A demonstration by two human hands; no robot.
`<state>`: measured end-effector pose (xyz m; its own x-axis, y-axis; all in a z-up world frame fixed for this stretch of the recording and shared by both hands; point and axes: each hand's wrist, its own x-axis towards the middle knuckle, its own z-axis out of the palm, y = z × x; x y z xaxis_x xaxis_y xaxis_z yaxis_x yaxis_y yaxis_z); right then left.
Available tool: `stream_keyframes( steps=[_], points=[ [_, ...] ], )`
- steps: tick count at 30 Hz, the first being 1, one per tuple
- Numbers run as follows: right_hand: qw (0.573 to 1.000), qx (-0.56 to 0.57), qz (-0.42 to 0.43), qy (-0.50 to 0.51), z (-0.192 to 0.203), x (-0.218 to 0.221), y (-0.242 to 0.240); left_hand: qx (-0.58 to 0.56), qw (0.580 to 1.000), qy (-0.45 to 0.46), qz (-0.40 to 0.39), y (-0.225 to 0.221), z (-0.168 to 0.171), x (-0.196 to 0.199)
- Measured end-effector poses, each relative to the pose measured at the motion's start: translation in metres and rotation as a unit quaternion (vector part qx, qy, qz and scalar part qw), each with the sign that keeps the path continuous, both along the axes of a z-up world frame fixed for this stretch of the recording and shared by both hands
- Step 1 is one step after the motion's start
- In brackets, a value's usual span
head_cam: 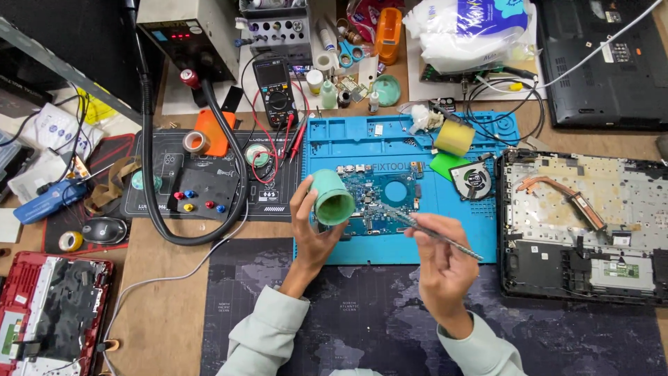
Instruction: Testing and repairing a laptop motherboard using a multimeter and a heat gun
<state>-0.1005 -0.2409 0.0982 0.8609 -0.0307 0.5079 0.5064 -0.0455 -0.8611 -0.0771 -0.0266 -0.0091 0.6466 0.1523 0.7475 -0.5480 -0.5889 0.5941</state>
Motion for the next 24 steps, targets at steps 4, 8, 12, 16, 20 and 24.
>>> stream_keyframes(
  steps=[4, 8, 12, 16, 20, 24],
  points=[
    [1.0, -0.025, 0.007, 0.002, -0.014, -0.013, 0.012, 0.02, 0.999, -0.021, 0.03, -0.002, 0.0, -0.003],
    [0.997, -0.071, -0.002, 0.011, -0.015, -0.016, 0.025, 0.044, 0.998, -0.039, 0.02, -0.003, 0.0, -0.001],
    [0.995, -0.101, -0.01, -0.009, -0.019, -0.017, 0.029, 0.052, 0.997, -0.052, 0.016, -0.005, 0.001, -0.001],
    [0.993, -0.113, -0.013, 0.0, -0.02, -0.015, 0.031, 0.05, 0.997, -0.052, 0.019, -0.005, -0.002, -0.001],
    [0.992, -0.124, -0.018, 0.008, -0.02, -0.015, 0.032, 0.063, 0.996, -0.054, 0.019, -0.005, -0.005, -0.001],
    [0.992, -0.113, -0.031, 0.047, -0.016, -0.015, 0.036, 0.073, 0.996, -0.056, 0.018, -0.005, -0.005, -0.001]
  ],
)
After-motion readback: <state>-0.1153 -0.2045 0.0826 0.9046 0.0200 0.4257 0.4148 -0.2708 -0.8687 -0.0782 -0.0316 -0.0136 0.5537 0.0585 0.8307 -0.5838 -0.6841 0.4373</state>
